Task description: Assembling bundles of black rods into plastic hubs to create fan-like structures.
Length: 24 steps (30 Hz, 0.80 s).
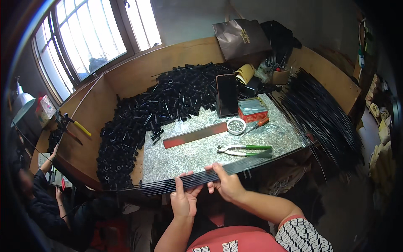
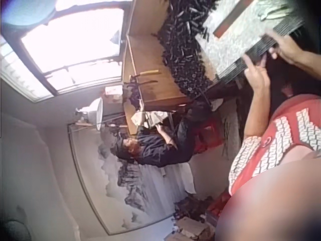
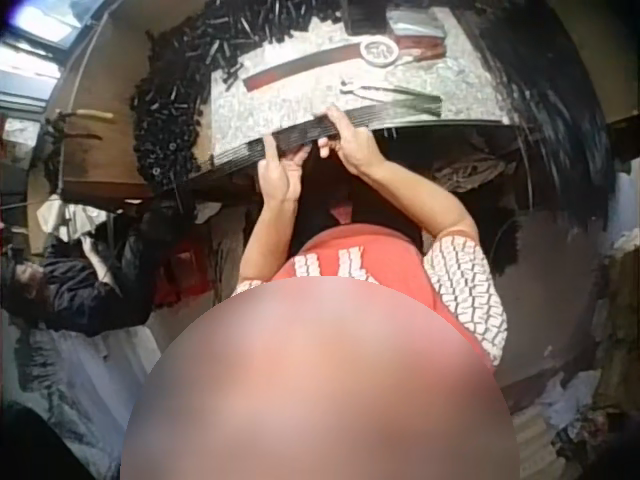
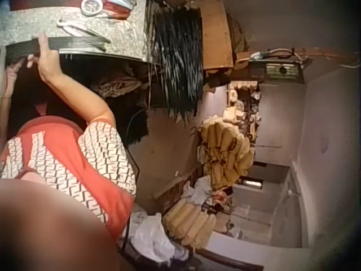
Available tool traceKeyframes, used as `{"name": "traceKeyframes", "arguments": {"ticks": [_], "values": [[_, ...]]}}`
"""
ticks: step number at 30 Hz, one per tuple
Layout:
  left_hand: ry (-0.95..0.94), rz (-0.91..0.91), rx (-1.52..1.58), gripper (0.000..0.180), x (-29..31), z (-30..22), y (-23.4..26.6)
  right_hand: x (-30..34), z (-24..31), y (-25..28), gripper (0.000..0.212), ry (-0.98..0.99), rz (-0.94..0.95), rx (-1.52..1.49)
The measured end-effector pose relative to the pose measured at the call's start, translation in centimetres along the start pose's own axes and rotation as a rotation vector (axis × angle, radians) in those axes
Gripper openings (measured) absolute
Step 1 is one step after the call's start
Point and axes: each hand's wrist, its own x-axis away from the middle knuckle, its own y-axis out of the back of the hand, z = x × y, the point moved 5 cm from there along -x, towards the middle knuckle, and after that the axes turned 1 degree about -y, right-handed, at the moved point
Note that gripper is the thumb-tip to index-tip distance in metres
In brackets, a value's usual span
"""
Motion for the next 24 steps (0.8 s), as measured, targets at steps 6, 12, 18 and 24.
{"name": "traceKeyframes", "arguments": {"ticks": [6, 12, 18, 24], "values": [[0.416, 0.478, -0.266, 0.035, 4.3, 1.7, -1.0, -0.9, 10.9, -3.5, 0.032, 0.097, 0.314, 0.638], [0.259, 0.593, -0.575, 0.024, 6.7, -1.1, -3.6, -0.7, 8.3, -6.2, 0.031, 0.461, 0.802, 1.198], [0.116, 0.73, -0.718, 0.021, 7.5, -3.6, -4.6, 0.4, 3.8, -6.3, 0.026, 0.125, 1.004, 1.174], [-0.101, 0.783, -0.772, 0.02, 7.2, -6.2, -5.5, 0.1, 0.4, -5.1, 0.024, -0.055, 1.099, 1.144]]}}
